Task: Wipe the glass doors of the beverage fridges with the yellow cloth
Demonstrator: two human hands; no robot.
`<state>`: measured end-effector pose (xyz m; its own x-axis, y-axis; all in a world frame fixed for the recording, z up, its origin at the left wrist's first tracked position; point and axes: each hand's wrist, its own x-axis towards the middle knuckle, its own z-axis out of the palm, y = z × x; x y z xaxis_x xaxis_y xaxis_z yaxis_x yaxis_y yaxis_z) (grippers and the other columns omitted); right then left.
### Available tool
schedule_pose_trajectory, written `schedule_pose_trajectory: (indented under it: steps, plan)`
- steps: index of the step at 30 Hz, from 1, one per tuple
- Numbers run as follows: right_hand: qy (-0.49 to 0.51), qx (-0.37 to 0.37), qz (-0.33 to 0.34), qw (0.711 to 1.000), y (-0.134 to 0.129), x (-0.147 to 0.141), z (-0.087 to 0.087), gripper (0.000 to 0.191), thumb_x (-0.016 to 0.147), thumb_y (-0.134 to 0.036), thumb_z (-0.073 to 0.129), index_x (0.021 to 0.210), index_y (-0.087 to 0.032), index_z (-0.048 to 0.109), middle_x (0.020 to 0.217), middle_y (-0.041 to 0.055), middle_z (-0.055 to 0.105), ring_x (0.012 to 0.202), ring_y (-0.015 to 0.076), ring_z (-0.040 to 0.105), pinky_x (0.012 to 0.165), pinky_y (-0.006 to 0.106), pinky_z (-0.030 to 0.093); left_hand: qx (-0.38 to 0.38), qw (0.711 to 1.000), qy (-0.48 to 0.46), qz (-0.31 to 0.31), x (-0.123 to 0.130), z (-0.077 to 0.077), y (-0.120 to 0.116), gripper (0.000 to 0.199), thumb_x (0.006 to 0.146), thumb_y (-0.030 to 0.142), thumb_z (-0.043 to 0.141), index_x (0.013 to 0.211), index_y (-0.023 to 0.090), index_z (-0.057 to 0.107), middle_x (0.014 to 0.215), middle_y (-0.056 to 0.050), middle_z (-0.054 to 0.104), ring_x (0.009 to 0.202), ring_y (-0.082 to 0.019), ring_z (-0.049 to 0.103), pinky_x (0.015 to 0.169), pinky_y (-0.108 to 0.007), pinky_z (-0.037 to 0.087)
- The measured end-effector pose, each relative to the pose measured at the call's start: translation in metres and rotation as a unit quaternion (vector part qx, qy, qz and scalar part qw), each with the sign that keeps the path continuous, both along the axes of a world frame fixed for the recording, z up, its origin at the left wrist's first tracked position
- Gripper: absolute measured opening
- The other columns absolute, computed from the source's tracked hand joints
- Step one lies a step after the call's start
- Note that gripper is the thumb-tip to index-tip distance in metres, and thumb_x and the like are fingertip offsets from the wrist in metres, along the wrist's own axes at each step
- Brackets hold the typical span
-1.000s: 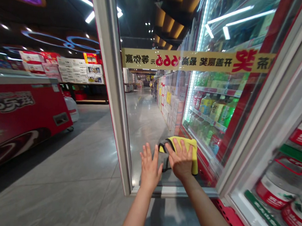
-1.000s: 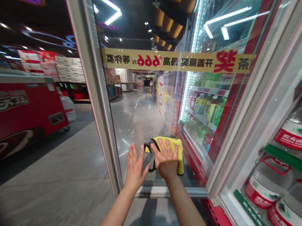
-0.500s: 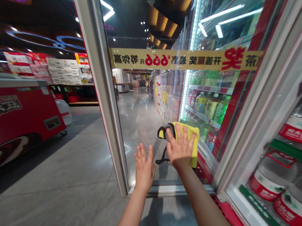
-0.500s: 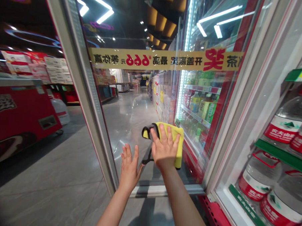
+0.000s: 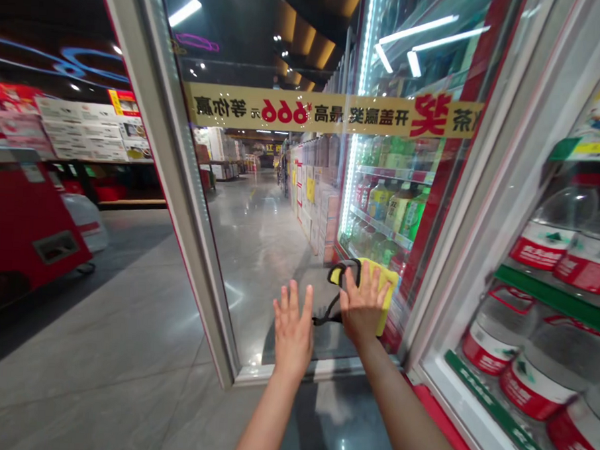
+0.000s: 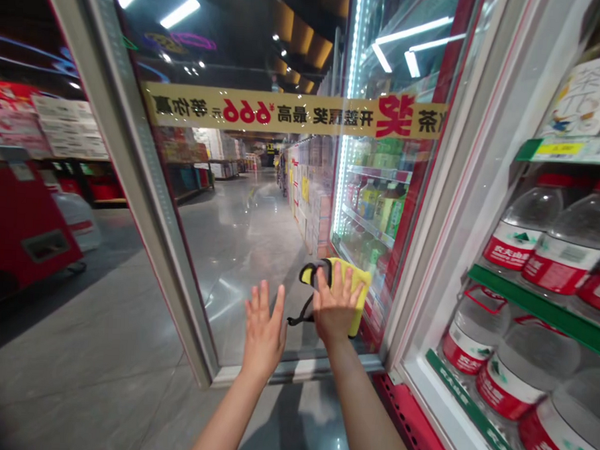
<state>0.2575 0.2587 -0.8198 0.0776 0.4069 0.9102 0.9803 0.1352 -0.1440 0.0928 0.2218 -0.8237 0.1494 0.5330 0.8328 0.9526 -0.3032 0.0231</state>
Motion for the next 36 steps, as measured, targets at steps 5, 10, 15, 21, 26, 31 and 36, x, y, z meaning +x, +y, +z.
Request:
schedule_pose_trajectory:
  steps: [5,10,15,21,26,31,36]
  plan:
    - [0.032,0.012,-0.017,0.999,-0.007,0.018,-0.047,0.052,0.096,-0.023,0.048,0.148,-0.020,0.050,0.167,0.0174,0.025,0.155,0.0419,0.014,0.112,0.071,0.030,-0.021,0.999,0.040,-0.027,0.016,-0.007,0.003,0.098,0.082,-0.001,0.055,0.163,0.027,0.008,0.170,-0.015,0.008,0.156,-0.033,0.014,0.120,-0.061,0.031]
    - [0.033,-0.025,0.020,0.999,-0.005,0.036,-0.032,0.053,0.097,-0.028,0.048,0.150,-0.023,0.050,0.165,0.0163,0.033,0.155,0.0402,0.018,0.116,0.072,0.024,-0.033,0.998,0.050,0.003,0.014,-0.022,0.010,0.095,0.083,0.009,0.068,0.162,0.030,0.020,0.169,-0.016,0.013,0.155,-0.035,0.018,0.119,-0.063,0.030]
    - [0.179,0.043,-0.002,0.983,0.004,0.064,-0.052,0.060,0.103,-0.035,0.036,0.160,-0.018,0.030,0.168,0.0229,0.020,0.155,0.0411,0.018,0.111,0.074,0.031,-0.047,0.997,0.049,0.021,0.011,-0.029,0.009,0.097,0.083,0.015,0.074,0.162,0.032,0.020,0.169,-0.016,0.012,0.154,-0.038,0.020,0.118,-0.067,0.028]
    - [0.155,0.026,-0.009,0.987,0.007,0.061,-0.042,0.061,0.103,-0.031,0.038,0.161,-0.018,0.027,0.169,0.0211,0.017,0.157,0.0401,0.009,0.113,0.071,0.030,-0.030,0.998,0.049,-0.004,0.011,-0.024,0.007,0.106,0.086,0.019,0.073,0.161,0.034,0.000,0.169,-0.019,0.007,0.154,-0.040,0.021,0.117,-0.069,0.027]
    - [0.191,0.022,-0.050,0.980,0.012,0.072,-0.026,0.063,0.104,-0.033,0.035,0.164,-0.021,0.017,0.169,0.0205,0.017,0.156,0.0372,0.016,0.113,0.065,0.035,-0.039,0.999,0.033,0.002,0.013,-0.015,0.007,0.104,0.086,0.023,0.074,0.162,0.033,0.003,0.169,-0.021,0.007,0.153,-0.042,0.023,0.117,-0.070,0.026]
    - [0.223,0.074,-0.061,0.970,0.007,0.058,-0.056,0.065,0.104,-0.027,0.035,0.165,-0.022,0.012,0.167,0.0235,0.020,0.156,0.0377,0.018,0.109,0.067,0.038,-0.045,0.998,0.030,-0.018,0.010,-0.010,0.006,0.096,0.089,0.028,0.071,0.162,0.032,0.010,0.170,-0.019,0.009,0.154,-0.042,0.019,0.117,-0.071,0.025]
    - [0.195,0.009,-0.025,0.980,0.010,0.073,-0.019,0.058,0.103,-0.029,0.036,0.161,-0.026,0.030,0.170,0.0140,0.020,0.157,0.0351,0.014,0.115,0.064,0.034,-0.029,0.999,0.032,-0.018,0.011,-0.009,0.002,0.099,0.090,0.030,0.071,0.162,0.036,0.003,0.171,-0.017,0.003,0.155,-0.044,0.014,0.116,-0.074,0.025]
